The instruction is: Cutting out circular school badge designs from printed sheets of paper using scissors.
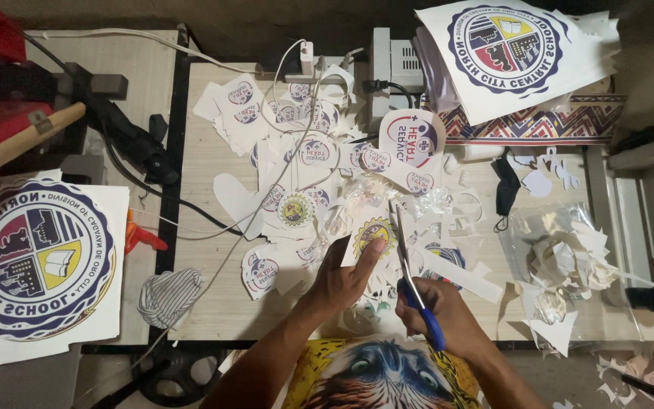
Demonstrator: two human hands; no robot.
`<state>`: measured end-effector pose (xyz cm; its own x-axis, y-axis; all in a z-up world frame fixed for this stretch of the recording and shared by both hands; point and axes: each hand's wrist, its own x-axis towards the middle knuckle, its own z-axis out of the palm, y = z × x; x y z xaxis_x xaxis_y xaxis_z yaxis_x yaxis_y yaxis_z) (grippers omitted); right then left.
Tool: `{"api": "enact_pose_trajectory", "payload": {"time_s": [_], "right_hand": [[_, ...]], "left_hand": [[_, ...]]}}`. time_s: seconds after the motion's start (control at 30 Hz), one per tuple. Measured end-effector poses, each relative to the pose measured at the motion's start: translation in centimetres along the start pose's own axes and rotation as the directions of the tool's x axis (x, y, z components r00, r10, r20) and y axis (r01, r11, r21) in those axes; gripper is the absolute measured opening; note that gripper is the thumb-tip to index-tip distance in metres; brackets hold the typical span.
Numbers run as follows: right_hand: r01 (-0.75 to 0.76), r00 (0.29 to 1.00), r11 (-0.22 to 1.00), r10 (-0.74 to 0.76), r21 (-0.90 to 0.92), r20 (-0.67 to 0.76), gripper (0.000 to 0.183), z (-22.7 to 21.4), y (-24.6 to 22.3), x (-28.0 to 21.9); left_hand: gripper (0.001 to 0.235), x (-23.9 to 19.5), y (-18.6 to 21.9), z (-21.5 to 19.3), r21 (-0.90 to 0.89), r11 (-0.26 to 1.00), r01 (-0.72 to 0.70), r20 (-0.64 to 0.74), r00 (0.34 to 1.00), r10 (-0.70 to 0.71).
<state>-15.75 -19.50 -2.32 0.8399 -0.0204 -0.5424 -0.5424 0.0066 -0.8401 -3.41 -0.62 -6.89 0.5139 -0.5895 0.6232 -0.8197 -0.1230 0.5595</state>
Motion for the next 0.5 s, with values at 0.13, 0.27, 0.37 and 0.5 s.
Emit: {"api": "enact_pose_trajectory", "payload": {"time_s": [0.13,0.27,0.37,0.5], "right_hand": [[-0.032,0.999,0.999,0.032,-0.018,0.005,0.016,-0.6,-0.4,-0.2],[-0.012,1.0,0.998,0.013,-0.069,0.018,0.015,-1.3,-0.7,-0.4],[-0.037,0.999,0.995,0.038,-0.089,0.014,0.013,-1.6,-0.5,-0.5],[-0.043,0.999,0.994,0.046,-0.104,0.02,0.013,-2.2,-0.3,-0.7]], "left_hand": [[0.04,-0.3,-0.6,-0.1,-0.167,0.961,0.221,0.078,0.974,-0.211],[0.052,-1.0,-1.7,-0.2,0.038,0.999,0.003,0.132,0.991,-0.008],[0.06,-1.4,-2.0,-0.4,0.068,0.997,-0.024,0.169,0.985,0.012],[0.069,-1.7,-2.7,-0.6,0.102,0.992,-0.068,0.219,0.975,0.044]]}}
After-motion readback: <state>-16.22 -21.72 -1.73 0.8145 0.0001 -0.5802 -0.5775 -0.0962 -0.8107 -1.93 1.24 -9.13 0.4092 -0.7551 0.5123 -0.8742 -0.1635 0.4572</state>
